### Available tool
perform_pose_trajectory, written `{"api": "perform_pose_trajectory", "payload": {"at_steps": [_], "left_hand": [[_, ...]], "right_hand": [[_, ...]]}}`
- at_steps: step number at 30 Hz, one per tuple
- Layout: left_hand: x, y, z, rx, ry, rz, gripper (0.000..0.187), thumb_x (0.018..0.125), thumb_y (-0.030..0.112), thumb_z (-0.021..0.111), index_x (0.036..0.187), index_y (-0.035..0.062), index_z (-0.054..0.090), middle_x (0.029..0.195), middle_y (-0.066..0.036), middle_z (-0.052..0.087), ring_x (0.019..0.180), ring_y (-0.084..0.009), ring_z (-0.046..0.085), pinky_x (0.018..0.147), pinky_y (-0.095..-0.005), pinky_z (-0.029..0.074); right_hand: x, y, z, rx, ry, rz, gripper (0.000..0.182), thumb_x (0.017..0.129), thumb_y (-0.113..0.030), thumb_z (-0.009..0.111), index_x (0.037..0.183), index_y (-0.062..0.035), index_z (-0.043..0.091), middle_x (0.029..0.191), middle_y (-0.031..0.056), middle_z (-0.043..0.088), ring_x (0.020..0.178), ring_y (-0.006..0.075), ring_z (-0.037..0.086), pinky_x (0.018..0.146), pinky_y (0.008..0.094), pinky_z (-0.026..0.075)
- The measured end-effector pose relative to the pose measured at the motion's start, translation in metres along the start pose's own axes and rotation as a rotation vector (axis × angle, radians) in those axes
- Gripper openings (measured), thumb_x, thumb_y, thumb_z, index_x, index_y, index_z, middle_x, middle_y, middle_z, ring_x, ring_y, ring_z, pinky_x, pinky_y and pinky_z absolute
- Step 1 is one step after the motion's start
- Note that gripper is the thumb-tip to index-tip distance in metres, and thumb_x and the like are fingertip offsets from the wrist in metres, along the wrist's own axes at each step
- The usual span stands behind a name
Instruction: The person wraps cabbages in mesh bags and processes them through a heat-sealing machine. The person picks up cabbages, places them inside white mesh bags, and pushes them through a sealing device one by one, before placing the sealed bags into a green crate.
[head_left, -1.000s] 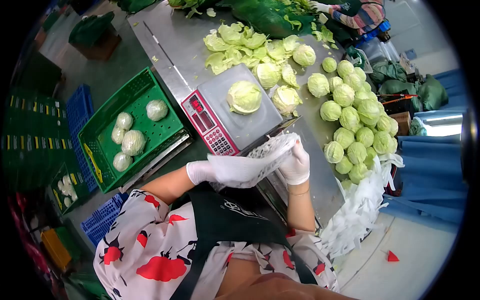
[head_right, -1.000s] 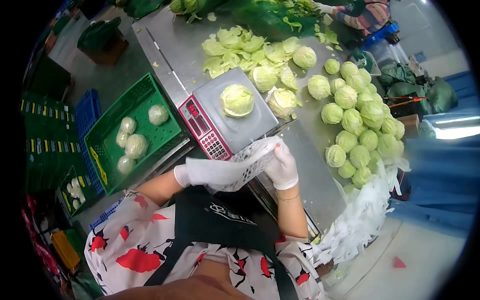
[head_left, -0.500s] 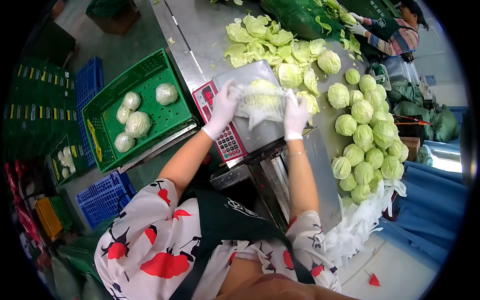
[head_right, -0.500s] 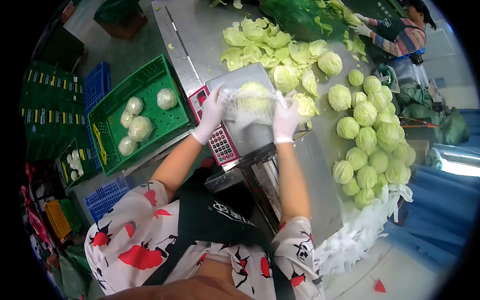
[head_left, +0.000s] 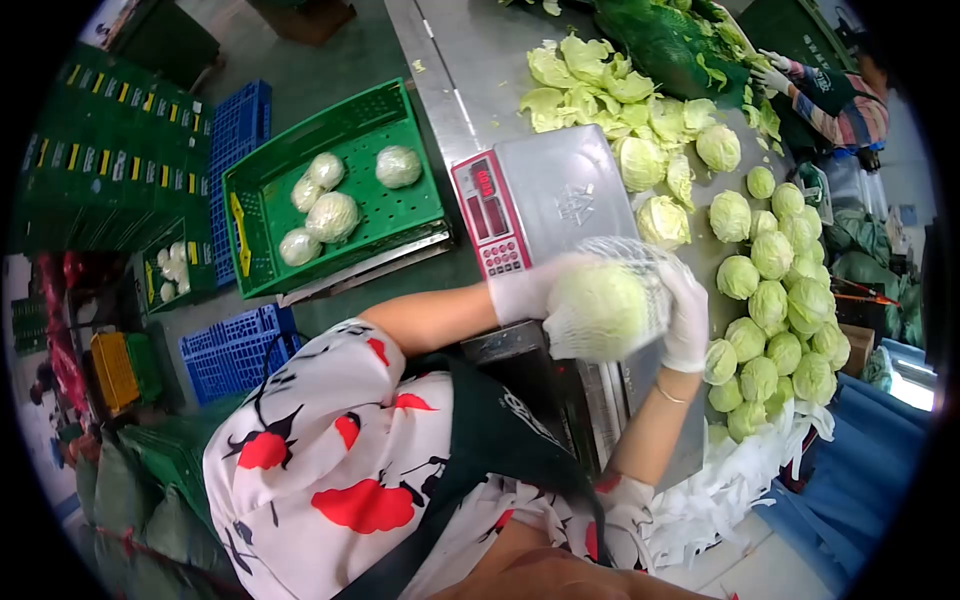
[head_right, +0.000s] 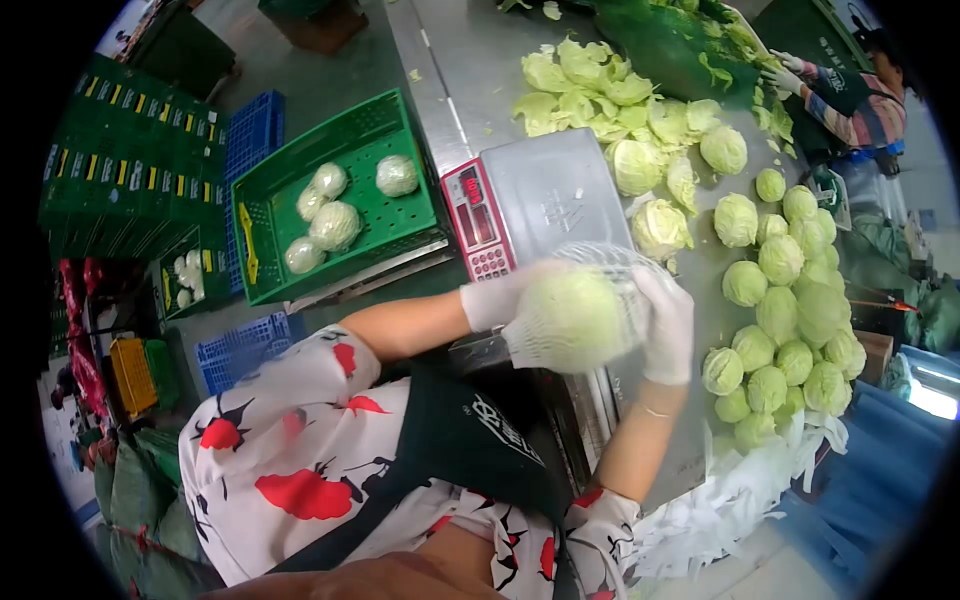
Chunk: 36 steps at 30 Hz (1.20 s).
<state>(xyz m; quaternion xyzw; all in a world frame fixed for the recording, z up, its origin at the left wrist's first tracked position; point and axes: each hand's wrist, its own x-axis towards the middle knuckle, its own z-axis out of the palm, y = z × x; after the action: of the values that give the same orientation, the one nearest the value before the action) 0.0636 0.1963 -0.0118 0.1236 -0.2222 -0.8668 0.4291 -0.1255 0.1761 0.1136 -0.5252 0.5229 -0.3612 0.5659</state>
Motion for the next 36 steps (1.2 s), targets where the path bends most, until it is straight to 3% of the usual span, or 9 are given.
{"api": "perform_pose_trajectory", "payload": {"at_steps": [3, 8, 11, 14, 18, 23, 26, 32, 36], "left_hand": [[0.012, -0.012, 0.040, -0.039, 0.037, -0.171, 0.034, 0.102, 0.020, 0.045, 0.122, -0.0020, 0.061, 0.120, -0.013, 0.067, 0.109, -0.0188, 0.064, 0.097, -0.0347, 0.050], [0.065, -0.051, 0.056, -0.070, 0.120, -0.195, 0.030, 0.096, 0.015, 0.048, 0.110, -0.0035, 0.067, 0.107, -0.014, 0.071, 0.094, -0.0214, 0.069, 0.090, -0.0352, 0.053], [0.086, -0.059, 0.110, 0.662, 0.153, -0.136, 0.028, 0.095, 0.010, 0.054, 0.117, -0.0029, 0.066, 0.104, -0.011, 0.072, 0.102, -0.0182, 0.066, 0.092, -0.0328, 0.052], [0.109, -0.109, 0.119, 1.152, -0.458, 0.202, 0.030, 0.092, 0.008, 0.055, 0.117, -0.0052, 0.066, 0.112, -0.014, 0.070, 0.108, -0.0204, 0.064, 0.096, -0.0332, 0.050], [0.119, -0.101, 0.140, 0.318, -0.446, -0.553, 0.033, 0.091, 0.003, 0.052, 0.121, -0.0058, 0.063, 0.127, -0.015, 0.063, 0.120, -0.0236, 0.058, 0.103, -0.0337, 0.045], [0.100, -0.098, 0.088, 1.261, -0.054, 0.264, 0.033, 0.096, 0.010, 0.056, 0.128, 0.0016, 0.060, 0.120, -0.011, 0.067, 0.110, -0.0181, 0.062, 0.097, -0.0288, 0.046], [0.031, -0.065, 0.079, 1.850, -0.045, 0.557, 0.041, 0.090, 0.020, 0.062, 0.128, 0.0057, 0.059, 0.099, -0.016, 0.065, 0.090, -0.0360, 0.059, 0.083, -0.0421, 0.047], [-0.037, -0.059, 0.059, 2.453, -0.174, 0.403, 0.078, 0.081, 0.040, 0.074, 0.139, -0.0033, 0.045, 0.082, -0.012, 0.062, 0.085, -0.0287, 0.059, 0.078, -0.0433, 0.043], [-0.025, -0.080, 0.033, 1.808, -0.079, 0.189, 0.047, 0.087, 0.015, 0.067, 0.131, 0.0032, 0.058, 0.083, -0.009, 0.064, 0.081, -0.0221, 0.060, 0.076, -0.0360, 0.047]], "right_hand": [[-0.036, 0.044, -0.035, 0.295, -0.008, 0.140, 0.025, 0.095, -0.008, 0.055, 0.112, 0.0100, 0.061, 0.114, 0.0109, 0.064, 0.103, 0.0134, 0.058, 0.088, 0.0275, 0.046], [-0.112, 0.085, -0.073, -0.237, 0.689, 0.017, 0.038, 0.102, -0.021, 0.048, 0.127, 0.0058, 0.056, 0.126, 0.0143, 0.061, 0.111, 0.0212, 0.060, 0.097, 0.0338, 0.046], [-0.160, 0.030, -0.057, 0.242, 0.675, 0.003, 0.055, 0.105, -0.034, 0.042, 0.148, 0.0006, 0.035, 0.143, 0.0171, 0.049, 0.130, 0.0268, 0.050, 0.106, 0.0373, 0.040], [-0.174, 0.068, -0.062, -0.083, 0.701, -0.061, 0.065, 0.094, -0.022, 0.065, 0.146, 0.0056, 0.037, 0.142, 0.0166, 0.047, 0.126, 0.0222, 0.048, 0.106, 0.0322, 0.038], [-0.204, 0.142, -0.077, 0.035, 0.967, -0.049, 0.056, 0.094, -0.025, 0.065, 0.138, 0.0057, 0.047, 0.133, 0.0154, 0.055, 0.119, 0.0212, 0.053, 0.103, 0.0323, 0.040], [-0.231, 0.156, -0.087, 0.058, 0.942, -0.010, 0.054, 0.100, -0.030, 0.055, 0.138, 0.0060, 0.046, 0.135, 0.0163, 0.056, 0.124, 0.0242, 0.052, 0.106, 0.0342, 0.037], [-0.245, 0.164, -0.073, -0.282, 1.169, -0.077, 0.053, 0.097, -0.035, 0.058, 0.129, 0.0061, 0.052, 0.125, 0.0177, 0.060, 0.118, 0.0319, 0.054, 0.106, 0.0372, 0.038], [-0.314, 0.180, 0.003, -1.282, 1.350, 0.674, 0.059, 0.087, -0.042, 0.066, 0.125, 0.0021, 0.054, 0.109, 0.0201, 0.061, 0.117, 0.0332, 0.051, 0.109, 0.0525, 0.031], [-0.304, 0.200, 0.005, -0.751, 1.292, 0.393, 0.037, 0.092, -0.027, 0.063, 0.120, -0.0028, 0.063, 0.102, 0.0125, 0.065, 0.107, 0.0302, 0.056, 0.105, 0.0483, 0.036]]}}
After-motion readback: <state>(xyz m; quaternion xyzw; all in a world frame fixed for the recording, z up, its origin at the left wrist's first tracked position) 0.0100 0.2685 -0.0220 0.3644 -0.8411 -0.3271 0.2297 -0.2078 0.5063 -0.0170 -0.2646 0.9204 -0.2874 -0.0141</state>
